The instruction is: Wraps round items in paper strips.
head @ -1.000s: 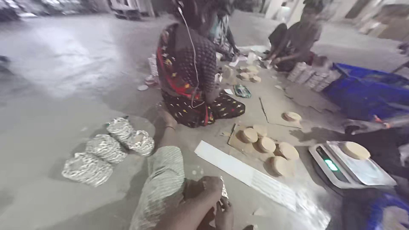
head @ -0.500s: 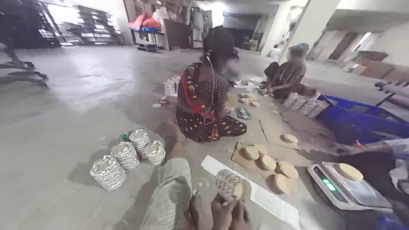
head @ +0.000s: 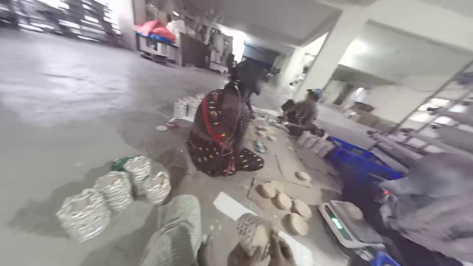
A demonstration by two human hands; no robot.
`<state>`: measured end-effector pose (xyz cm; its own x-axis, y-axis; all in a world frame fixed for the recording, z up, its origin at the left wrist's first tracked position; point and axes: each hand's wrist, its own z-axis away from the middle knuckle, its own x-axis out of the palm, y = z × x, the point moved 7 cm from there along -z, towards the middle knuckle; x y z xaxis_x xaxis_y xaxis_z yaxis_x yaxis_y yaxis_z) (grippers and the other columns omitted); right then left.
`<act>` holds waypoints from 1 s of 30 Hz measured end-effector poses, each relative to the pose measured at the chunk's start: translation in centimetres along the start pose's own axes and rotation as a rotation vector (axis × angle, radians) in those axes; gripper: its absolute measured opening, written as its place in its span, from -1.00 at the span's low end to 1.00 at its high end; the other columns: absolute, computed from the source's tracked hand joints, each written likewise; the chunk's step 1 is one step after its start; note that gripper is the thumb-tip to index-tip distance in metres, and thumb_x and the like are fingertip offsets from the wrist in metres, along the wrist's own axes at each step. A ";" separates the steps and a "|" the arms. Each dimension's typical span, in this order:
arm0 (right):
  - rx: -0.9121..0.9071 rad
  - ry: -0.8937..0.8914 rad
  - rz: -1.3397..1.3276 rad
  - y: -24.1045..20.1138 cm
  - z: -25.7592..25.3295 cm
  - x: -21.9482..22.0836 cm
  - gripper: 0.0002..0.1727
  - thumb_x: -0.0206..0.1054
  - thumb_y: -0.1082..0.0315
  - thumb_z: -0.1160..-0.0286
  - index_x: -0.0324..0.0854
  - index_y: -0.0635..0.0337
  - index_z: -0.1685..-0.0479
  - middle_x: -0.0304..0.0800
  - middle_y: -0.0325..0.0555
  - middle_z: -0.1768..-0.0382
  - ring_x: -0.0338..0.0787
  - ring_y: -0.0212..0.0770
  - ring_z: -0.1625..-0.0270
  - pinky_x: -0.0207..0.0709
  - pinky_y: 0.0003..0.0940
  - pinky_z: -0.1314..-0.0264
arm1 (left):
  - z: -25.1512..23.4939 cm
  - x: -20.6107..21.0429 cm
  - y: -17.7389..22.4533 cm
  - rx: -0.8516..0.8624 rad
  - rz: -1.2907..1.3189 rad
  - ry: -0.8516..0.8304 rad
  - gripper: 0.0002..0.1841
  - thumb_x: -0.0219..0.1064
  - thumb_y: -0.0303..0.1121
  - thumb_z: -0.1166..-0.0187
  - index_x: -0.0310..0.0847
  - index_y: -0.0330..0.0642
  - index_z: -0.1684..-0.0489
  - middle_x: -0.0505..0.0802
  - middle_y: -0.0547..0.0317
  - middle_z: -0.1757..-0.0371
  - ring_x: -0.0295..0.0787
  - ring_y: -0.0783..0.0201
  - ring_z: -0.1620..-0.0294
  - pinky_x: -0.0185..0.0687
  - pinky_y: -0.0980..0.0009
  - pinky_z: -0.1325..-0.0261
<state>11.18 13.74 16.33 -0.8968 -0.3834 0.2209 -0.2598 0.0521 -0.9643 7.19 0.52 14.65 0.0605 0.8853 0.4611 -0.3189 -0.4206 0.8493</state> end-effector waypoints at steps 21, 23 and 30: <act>-0.901 -0.420 1.008 -9.5 5.7 3.6 -0.61 0.45 0.66 -0.10 0.87 0.35 -0.02 0.90 0.20 0.09 0.90 0.21 0.07 0.78 0.01 0.06 | -1.0 -2.2 3.6 -0.161 -0.132 -0.335 -0.93 0.41 -0.61 -0.46 0.65 -0.28 0.25 0.84 0.27 0.38 0.81 0.44 0.30 0.76 0.44 0.06; -0.688 -0.418 0.860 -10.3 3.3 3.1 -0.77 0.48 0.56 -0.22 0.88 0.35 0.12 0.91 0.15 0.19 0.91 0.07 0.17 0.77 -0.04 0.09 | -0.8 -2.4 3.8 -0.176 -0.175 -0.386 -0.90 0.40 -0.63 -0.42 0.68 -0.23 0.30 0.85 0.33 0.42 0.79 0.48 0.35 0.74 0.47 0.12; -1.088 -0.478 0.946 -11.8 6.0 4.0 -0.78 0.45 0.54 -0.16 0.92 0.25 0.21 0.92 0.02 0.21 0.90 0.01 0.15 0.78 -0.24 0.08 | -1.7 -2.6 5.5 -0.191 -0.399 -0.573 -0.87 0.45 -0.57 -0.39 0.69 -0.29 0.18 0.86 0.22 0.30 0.81 0.36 0.22 0.74 0.33 -0.02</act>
<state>12.76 6.09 27.71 -0.7390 -0.0628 -0.6708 0.0054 0.9951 -0.0990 3.63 -3.74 17.74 0.6763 0.6991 0.2320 -0.3256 0.0013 0.9455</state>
